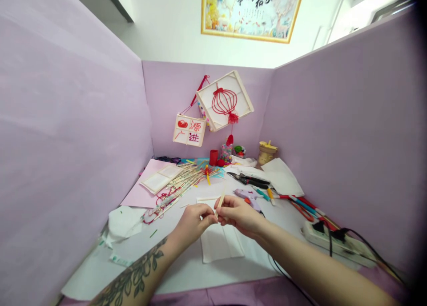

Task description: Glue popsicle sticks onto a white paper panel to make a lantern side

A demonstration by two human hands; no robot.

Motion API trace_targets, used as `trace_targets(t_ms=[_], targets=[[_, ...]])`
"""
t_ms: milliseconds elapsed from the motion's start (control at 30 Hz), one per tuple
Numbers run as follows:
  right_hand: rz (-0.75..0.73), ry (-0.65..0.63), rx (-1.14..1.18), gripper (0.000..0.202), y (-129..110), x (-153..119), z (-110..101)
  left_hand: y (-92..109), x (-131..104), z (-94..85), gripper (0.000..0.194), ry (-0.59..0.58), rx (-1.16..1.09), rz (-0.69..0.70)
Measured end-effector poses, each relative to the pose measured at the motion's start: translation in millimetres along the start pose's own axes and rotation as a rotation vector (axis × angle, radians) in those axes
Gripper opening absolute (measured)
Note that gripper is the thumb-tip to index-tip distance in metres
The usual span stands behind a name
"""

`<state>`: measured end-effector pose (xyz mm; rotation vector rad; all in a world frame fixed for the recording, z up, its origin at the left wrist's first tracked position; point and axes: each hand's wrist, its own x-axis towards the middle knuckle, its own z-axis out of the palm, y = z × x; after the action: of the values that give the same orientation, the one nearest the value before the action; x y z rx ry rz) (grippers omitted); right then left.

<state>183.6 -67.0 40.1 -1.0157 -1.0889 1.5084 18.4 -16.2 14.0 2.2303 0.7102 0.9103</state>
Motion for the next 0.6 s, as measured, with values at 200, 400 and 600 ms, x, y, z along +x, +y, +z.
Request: trace_targets(t_ms=[200,400,600], targets=[[-0.035,0.043,-0.258,0.016,4.4,0.5,-7.9,0.8,1.4,0.1,0.019,-0.099,-0.122,-0.174],[-0.153,-0.071,-0.965,0.008,18.3,-7.2,0.6,5.2,0.3,-2.8,0.025,0.006,-0.362,-0.242],[-0.17,-0.065,-1.2,0.015,9.0,12.5,-4.5,-11.6,6.2,-10.4,0.028,0.166,-0.502,-0.382]])
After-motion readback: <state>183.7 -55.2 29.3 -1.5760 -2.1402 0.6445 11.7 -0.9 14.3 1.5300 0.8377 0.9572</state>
